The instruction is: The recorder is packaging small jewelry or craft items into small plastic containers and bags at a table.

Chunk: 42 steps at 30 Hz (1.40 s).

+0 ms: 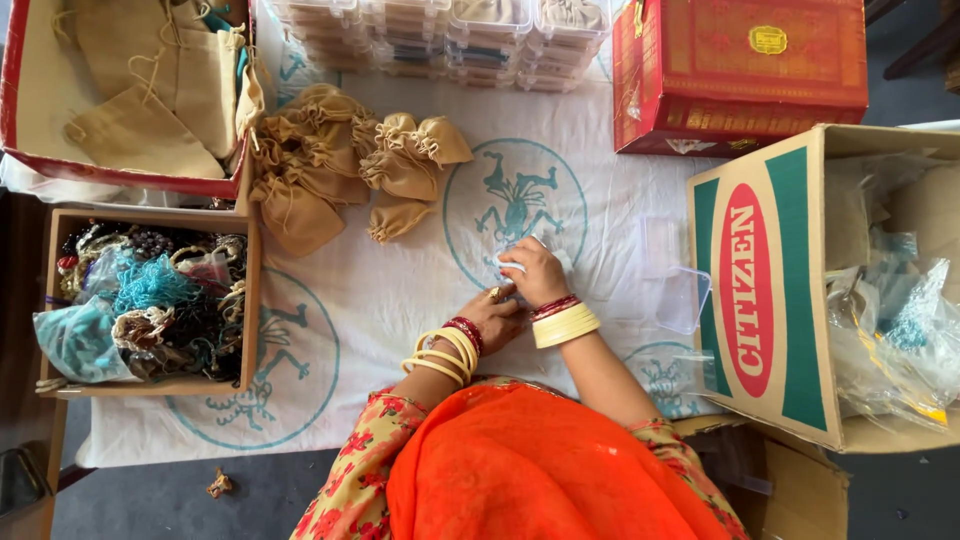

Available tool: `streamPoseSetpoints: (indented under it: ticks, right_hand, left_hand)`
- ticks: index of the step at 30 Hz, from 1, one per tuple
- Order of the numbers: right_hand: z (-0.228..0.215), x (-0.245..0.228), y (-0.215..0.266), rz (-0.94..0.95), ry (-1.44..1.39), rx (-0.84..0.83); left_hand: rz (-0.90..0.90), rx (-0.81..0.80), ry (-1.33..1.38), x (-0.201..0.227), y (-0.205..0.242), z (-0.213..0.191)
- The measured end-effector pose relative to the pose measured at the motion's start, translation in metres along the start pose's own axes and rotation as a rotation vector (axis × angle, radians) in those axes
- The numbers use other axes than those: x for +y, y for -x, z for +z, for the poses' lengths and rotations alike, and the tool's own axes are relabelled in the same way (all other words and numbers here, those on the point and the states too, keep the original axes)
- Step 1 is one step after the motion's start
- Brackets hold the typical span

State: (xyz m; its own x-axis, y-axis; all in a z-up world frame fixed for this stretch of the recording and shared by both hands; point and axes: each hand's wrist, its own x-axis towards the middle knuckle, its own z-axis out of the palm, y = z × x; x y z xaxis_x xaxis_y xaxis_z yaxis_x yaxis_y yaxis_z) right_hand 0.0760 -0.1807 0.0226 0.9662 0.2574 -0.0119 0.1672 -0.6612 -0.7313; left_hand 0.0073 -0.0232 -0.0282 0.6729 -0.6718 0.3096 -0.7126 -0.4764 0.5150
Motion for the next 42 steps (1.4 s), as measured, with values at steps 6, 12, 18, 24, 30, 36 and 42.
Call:
streamPoseSetpoints:
  ticks: [6,12,18,24,30,36,42]
  right_hand:
    - [-0.048,0.041,-0.007,0.091,0.449,-0.130]
    - [-0.003,0.050,-0.014,0.044,0.126,0.287]
    - [-0.010,0.018,-0.005,-0.029,-0.085,-0.176]
    - [-0.054,0.041,-0.024,0.109,0.425,-0.203]
    - [-0.007,0.052,-0.021,-0.001,0.039,0.156]
    - [-0.014,0.020,-0.016,-0.059,-0.130,-0.305]
    - [-0.052,0.083,-0.034,-0.063,0.245,-0.308]
  left_hand:
    - [0.038,-0.022,-0.042,-0.009,0.005,0.011]
    - [0.059,0.017,-0.037,-0.010,0.002,0.010]
    - [0.036,-0.040,-0.018,-0.008,-0.001,0.009]
    - [0.059,0.006,-0.024,-0.011,0.002,0.009]
    - [0.054,0.009,-0.011,-0.010,0.002,0.007]
    - [0.013,-0.062,-0.033,-0.006,0.001,0.010]
    - [0.123,-0.015,-0.093,-0.012,-0.003,0.005]
